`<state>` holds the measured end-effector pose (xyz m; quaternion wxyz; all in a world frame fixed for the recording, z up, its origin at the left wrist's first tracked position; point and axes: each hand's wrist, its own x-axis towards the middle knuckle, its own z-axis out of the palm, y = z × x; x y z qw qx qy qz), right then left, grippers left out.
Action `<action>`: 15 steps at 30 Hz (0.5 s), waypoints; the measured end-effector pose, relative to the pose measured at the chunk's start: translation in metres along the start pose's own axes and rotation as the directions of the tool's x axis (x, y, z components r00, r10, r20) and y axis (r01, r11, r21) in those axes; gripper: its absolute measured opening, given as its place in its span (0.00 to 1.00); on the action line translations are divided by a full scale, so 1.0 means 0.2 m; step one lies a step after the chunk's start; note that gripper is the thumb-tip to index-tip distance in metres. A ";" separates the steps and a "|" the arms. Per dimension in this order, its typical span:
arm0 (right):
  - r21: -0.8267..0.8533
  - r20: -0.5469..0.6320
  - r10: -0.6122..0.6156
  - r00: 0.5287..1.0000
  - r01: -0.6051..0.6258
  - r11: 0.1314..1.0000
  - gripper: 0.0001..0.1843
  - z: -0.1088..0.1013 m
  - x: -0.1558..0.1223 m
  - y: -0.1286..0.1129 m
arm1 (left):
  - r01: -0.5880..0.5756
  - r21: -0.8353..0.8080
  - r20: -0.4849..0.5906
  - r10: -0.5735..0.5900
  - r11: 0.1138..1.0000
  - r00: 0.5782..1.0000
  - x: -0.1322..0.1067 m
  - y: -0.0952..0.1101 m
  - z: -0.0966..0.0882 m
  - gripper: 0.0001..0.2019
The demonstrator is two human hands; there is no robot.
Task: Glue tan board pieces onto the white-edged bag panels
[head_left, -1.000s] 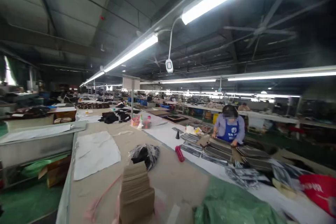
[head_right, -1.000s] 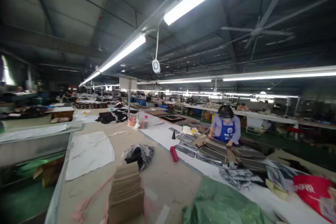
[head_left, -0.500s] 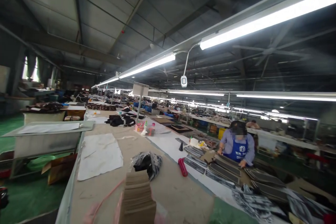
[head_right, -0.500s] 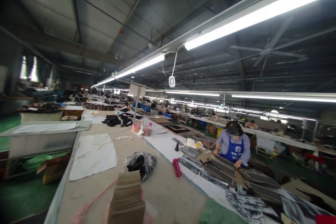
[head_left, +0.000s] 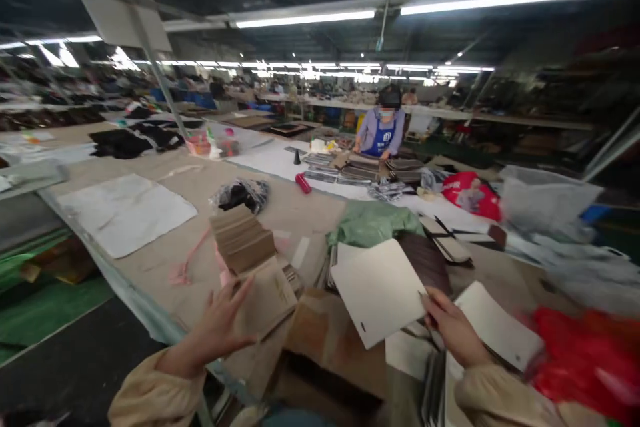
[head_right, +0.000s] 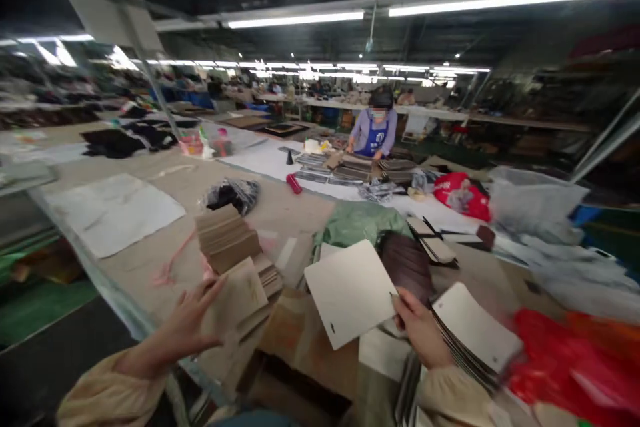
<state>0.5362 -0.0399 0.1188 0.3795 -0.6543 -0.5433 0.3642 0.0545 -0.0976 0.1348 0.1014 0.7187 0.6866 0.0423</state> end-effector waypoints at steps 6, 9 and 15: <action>-0.194 0.481 -0.097 0.872 0.213 0.958 0.23 0.04 0.03 -0.14 | -0.061 0.014 -0.002 0.061 0.998 0.998 -0.02 -0.03 0.01 0.53; -0.261 0.557 -0.152 0.817 0.346 0.901 0.13 0.11 0.08 -0.25 | -0.072 0.009 -0.013 0.072 0.997 0.997 -0.02 -0.03 0.01 0.54; -0.435 0.635 -0.220 0.741 0.578 0.690 0.14 0.49 0.12 -0.43 | -0.088 0.020 -0.041 0.089 0.996 0.995 -0.02 -0.03 0.03 0.54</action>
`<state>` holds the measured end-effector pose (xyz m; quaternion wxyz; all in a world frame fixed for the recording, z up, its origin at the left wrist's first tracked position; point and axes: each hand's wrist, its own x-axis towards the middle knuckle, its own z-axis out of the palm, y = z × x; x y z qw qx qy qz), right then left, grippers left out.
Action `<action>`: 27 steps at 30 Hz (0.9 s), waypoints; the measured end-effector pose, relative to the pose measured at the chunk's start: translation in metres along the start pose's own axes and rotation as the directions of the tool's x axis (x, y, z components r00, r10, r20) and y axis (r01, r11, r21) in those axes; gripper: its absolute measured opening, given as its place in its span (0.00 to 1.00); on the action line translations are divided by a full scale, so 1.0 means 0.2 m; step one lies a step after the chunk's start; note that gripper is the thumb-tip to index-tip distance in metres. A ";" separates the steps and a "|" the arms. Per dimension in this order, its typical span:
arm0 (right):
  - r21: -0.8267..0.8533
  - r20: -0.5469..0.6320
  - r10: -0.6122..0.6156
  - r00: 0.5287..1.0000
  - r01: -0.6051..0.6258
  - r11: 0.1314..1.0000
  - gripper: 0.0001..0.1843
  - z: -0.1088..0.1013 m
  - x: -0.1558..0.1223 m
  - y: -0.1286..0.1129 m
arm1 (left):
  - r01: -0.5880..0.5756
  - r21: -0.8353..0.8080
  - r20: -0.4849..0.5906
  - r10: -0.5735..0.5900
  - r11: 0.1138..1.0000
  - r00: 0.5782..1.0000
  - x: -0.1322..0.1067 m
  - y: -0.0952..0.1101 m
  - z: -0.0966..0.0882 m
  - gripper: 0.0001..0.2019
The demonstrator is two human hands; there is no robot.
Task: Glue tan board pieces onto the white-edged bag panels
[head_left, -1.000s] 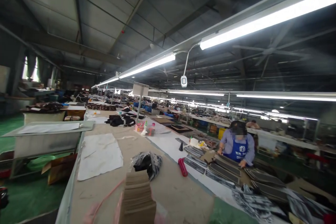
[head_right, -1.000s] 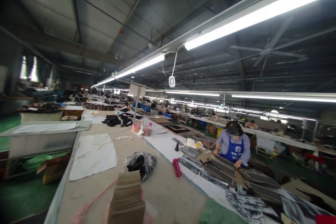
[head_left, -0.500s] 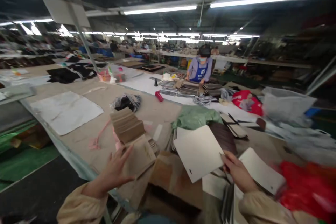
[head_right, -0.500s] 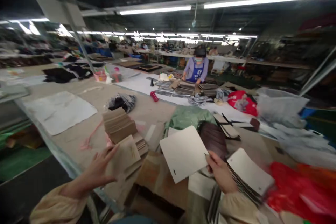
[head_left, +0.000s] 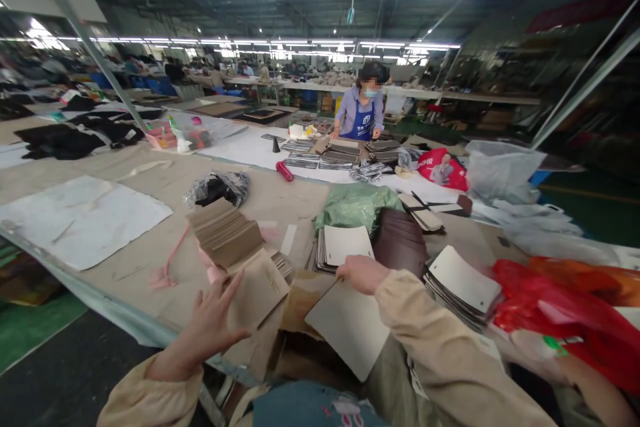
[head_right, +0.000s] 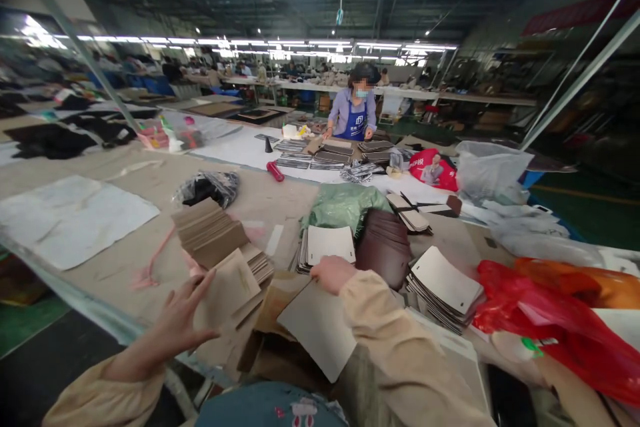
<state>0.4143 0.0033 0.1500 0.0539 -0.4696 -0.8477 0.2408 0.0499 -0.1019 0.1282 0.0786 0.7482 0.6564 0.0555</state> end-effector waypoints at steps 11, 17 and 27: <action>-0.107 -0.151 -0.067 0.986 0.052 0.993 0.36 0.48 -0.17 -0.25 | -0.086 -0.014 0.024 0.086 0.996 0.996 0.02 0.07 0.00 0.55; -0.043 -0.192 0.067 0.979 -0.076 0.996 0.45 0.55 -0.55 -0.09 | -0.209 -0.033 0.077 0.211 0.977 0.974 0.11 0.21 -0.04 0.55; 0.132 -0.267 0.241 0.933 -0.213 0.968 0.36 0.67 -0.60 -0.13 | -0.402 -0.545 -0.051 0.450 0.736 0.892 0.32 0.54 -0.11 0.59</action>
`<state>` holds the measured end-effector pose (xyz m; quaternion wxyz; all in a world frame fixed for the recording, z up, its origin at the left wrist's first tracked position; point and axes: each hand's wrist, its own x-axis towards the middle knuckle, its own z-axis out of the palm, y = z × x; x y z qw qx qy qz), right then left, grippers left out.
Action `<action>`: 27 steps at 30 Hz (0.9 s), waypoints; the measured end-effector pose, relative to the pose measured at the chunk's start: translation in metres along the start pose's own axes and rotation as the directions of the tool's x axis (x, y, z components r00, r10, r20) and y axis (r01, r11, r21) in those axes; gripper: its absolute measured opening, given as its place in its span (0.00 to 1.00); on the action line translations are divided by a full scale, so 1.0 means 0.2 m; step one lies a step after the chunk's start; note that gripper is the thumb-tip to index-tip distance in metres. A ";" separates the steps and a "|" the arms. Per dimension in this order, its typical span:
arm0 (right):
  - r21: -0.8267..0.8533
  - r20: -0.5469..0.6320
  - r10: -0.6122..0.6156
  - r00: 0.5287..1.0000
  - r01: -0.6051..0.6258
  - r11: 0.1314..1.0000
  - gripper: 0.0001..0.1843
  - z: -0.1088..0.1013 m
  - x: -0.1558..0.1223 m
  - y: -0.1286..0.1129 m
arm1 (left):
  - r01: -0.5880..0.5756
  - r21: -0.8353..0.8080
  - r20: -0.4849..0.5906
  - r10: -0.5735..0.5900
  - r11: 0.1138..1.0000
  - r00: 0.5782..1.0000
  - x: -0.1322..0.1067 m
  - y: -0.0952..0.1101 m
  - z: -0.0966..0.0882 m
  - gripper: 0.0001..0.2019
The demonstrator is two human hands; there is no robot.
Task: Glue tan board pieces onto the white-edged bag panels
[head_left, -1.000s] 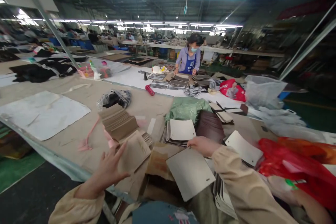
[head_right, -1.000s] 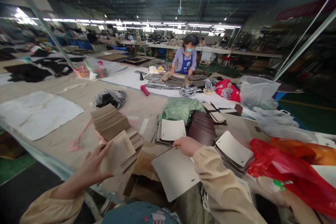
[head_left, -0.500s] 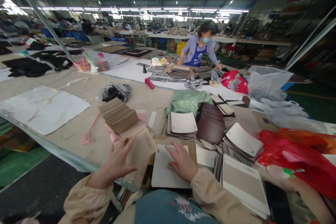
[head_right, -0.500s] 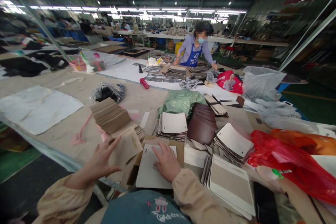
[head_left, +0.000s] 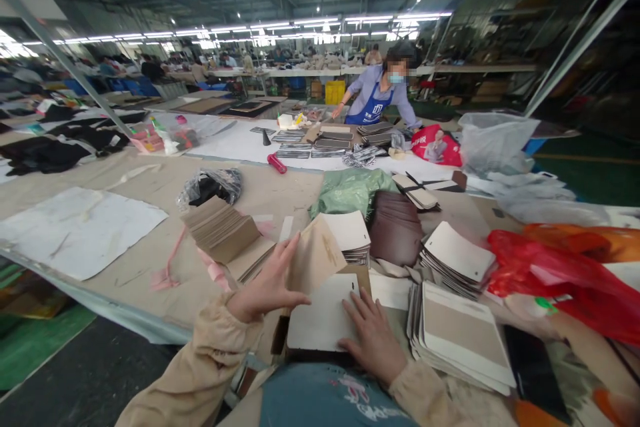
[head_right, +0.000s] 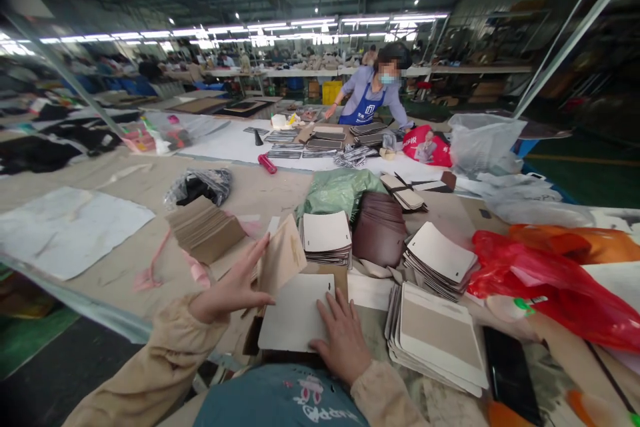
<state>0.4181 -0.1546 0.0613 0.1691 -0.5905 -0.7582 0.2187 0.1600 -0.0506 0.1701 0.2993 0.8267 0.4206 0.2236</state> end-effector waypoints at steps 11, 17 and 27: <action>0.877 0.159 0.392 0.906 -0.311 0.365 0.22 -0.11 0.08 -0.13 | -0.136 -0.797 -0.129 0.053 0.589 0.990 0.09 0.14 0.27 0.49; 0.940 0.332 0.283 0.900 -0.291 -0.176 0.19 -0.14 0.11 -0.22 | -0.057 -0.803 -0.003 0.091 0.593 0.996 0.04 0.13 0.33 0.37; 0.913 0.362 0.296 0.884 -0.272 -0.305 0.16 -0.17 0.08 -0.21 | -0.041 -0.920 -0.002 0.100 0.389 0.995 0.00 0.11 0.41 0.37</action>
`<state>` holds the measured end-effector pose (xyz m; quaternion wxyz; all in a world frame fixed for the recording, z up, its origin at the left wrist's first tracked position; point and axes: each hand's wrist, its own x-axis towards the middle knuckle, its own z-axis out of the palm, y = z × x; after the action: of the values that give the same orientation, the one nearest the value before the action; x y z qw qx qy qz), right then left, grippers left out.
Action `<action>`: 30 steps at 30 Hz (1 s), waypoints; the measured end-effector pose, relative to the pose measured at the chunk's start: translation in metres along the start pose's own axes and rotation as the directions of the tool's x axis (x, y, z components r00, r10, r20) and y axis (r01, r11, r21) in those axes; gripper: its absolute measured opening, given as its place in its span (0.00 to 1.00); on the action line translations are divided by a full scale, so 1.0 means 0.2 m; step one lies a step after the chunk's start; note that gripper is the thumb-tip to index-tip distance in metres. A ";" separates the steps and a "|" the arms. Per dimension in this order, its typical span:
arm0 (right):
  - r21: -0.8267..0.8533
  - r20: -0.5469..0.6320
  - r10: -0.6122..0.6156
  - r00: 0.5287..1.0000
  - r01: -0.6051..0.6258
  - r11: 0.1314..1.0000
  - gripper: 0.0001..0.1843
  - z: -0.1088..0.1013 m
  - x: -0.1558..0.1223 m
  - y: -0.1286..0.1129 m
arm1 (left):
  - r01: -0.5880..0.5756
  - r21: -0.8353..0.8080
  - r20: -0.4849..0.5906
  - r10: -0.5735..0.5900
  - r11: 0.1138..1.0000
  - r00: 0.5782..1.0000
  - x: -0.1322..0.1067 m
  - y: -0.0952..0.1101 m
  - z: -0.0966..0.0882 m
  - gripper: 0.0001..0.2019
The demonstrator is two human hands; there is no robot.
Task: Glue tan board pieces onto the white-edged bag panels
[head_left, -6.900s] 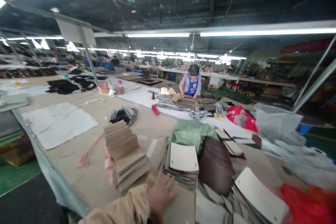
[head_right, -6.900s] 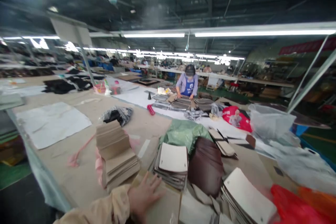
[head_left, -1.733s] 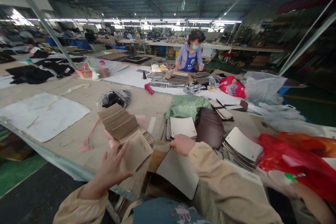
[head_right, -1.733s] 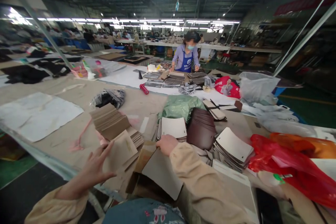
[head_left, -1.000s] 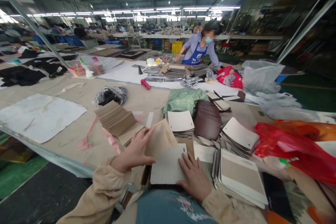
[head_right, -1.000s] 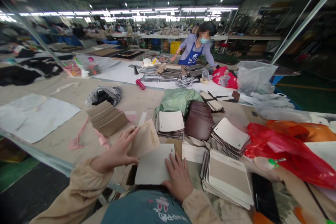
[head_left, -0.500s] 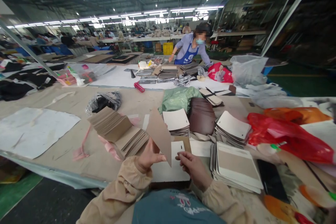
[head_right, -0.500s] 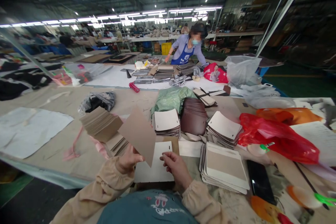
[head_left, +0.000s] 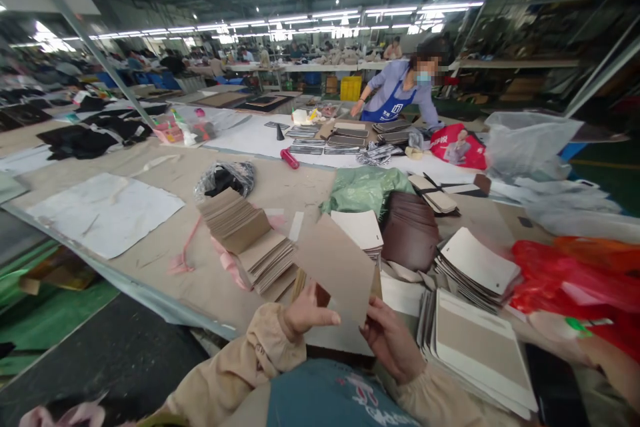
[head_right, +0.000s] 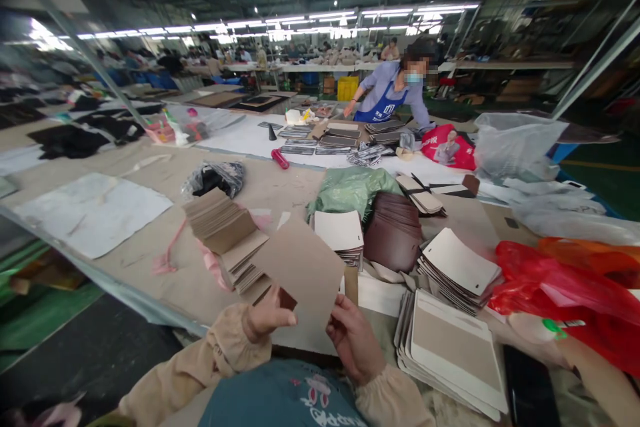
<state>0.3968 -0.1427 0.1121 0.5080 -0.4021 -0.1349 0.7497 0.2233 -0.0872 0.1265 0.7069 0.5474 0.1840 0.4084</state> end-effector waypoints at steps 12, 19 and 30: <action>-0.279 -0.067 -0.106 0.992 0.084 0.957 0.14 -0.05 -0.05 -0.09 | -0.013 -0.085 -0.121 0.003 0.996 0.993 -0.02 -0.10 -0.05 0.32; -0.338 -0.217 -0.189 0.958 0.108 0.935 0.14 -0.07 -0.01 -0.08 | 0.020 -0.117 -0.169 -0.040 0.993 0.985 0.00 -0.17 -0.05 0.32; -0.339 -0.375 -0.298 0.878 0.169 0.926 0.17 -0.30 0.01 -0.18 | 0.455 0.543 -0.603 -0.050 0.706 0.796 -0.23 -0.15 -0.21 0.21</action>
<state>0.4646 -0.1368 0.0940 0.5466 -0.6057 -0.1809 0.5492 0.1784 -0.0987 0.0768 0.4324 0.5893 0.5871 0.3478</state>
